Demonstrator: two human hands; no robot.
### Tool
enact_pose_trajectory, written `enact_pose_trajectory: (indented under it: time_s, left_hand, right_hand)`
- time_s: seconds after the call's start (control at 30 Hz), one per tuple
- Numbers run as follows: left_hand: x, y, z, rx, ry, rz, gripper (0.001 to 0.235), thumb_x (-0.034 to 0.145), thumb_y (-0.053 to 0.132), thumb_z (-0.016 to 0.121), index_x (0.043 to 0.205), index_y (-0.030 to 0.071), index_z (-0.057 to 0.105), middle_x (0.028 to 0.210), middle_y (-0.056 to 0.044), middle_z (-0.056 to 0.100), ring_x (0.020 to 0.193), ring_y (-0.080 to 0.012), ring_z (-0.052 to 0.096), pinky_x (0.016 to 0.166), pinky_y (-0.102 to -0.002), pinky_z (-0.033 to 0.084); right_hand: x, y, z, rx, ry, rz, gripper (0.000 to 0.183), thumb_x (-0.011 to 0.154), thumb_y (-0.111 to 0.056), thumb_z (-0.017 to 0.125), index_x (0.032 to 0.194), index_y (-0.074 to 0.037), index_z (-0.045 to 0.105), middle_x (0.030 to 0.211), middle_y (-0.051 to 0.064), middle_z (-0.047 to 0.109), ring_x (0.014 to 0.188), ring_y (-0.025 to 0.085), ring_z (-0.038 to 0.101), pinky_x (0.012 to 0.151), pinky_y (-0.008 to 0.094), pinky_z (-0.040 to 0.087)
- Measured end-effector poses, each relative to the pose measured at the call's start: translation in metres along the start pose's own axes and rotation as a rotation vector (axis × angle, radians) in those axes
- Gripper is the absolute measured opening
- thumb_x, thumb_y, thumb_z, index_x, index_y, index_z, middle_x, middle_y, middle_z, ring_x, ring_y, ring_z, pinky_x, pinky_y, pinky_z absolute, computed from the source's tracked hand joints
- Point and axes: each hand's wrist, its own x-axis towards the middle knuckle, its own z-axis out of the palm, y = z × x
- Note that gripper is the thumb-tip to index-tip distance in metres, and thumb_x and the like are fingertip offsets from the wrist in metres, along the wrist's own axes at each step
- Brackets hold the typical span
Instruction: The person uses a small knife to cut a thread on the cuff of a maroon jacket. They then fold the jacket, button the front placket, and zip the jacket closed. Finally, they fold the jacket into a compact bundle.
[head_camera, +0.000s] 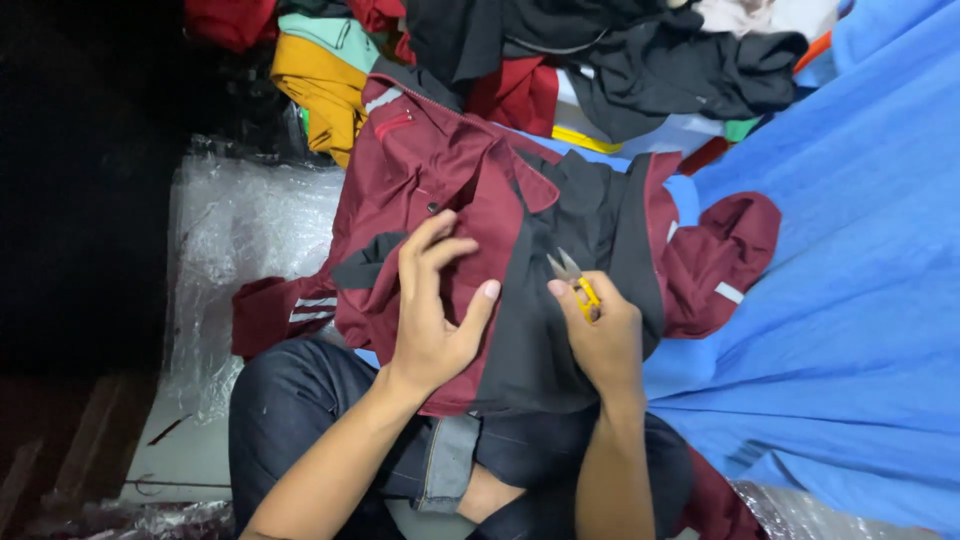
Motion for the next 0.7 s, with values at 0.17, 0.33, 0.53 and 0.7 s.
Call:
enact_pose_trajectory:
  time_s: [0.17,0.33,0.53,0.7]
  left_hand:
    - [-0.005,-0.029,0.004,-0.158,0.001,-0.324,0.04,0.091,0.013,0.078,0.124,0.005,0.057,0.104,-0.016,0.063,0.089,-0.0268,0.063,0.079,-0.038,0.053]
    - [-0.021,-0.035,-0.004,-0.034,-0.203,-0.311,0.046,0.09,0.028,0.081,0.061,0.013,0.049,0.043,-0.006,0.047,0.044,-0.0163,0.046,0.048,-0.029,0.038]
    - [-0.091,-0.009,-0.039,-0.316,-0.34,-0.412,0.047,0.095,0.018,0.073,0.052,0.014,0.054,0.043,-0.001,0.057,0.046,-0.0077,0.045,0.048,-0.024,0.041]
    - [-0.191,0.002,-0.096,-0.19,-1.338,-0.893,0.052,0.107,0.051,0.04,0.085,0.018,0.073,0.066,0.006,0.07,0.061,-0.0041,0.066,0.066,-0.021,0.053]
  right_hand:
    - [0.004,0.006,0.002,0.005,-0.025,0.026,0.022,0.085,-0.038,0.087,0.093,-0.021,0.075,0.064,0.012,0.066,0.063,0.027,0.065,0.065,0.036,0.052]
    - [0.0,0.014,0.003,0.073,-0.061,-0.002,0.018,0.083,-0.029,0.089,0.089,-0.02,0.074,0.058,0.005,0.062,0.059,0.011,0.053,0.06,0.029,0.052]
    - [-0.027,0.049,-0.001,0.116,-0.084,-0.077,0.02,0.073,-0.018,0.085,0.084,-0.015,0.07,0.056,0.009,0.056,0.056,0.017,0.055,0.056,0.034,0.05]
    - [-0.106,0.009,-0.018,-0.077,-0.682,0.068,0.021,0.064,-0.021,0.087,0.066,-0.016,0.067,0.06,-0.005,0.064,0.057,0.007,0.054,0.054,0.03,0.042]
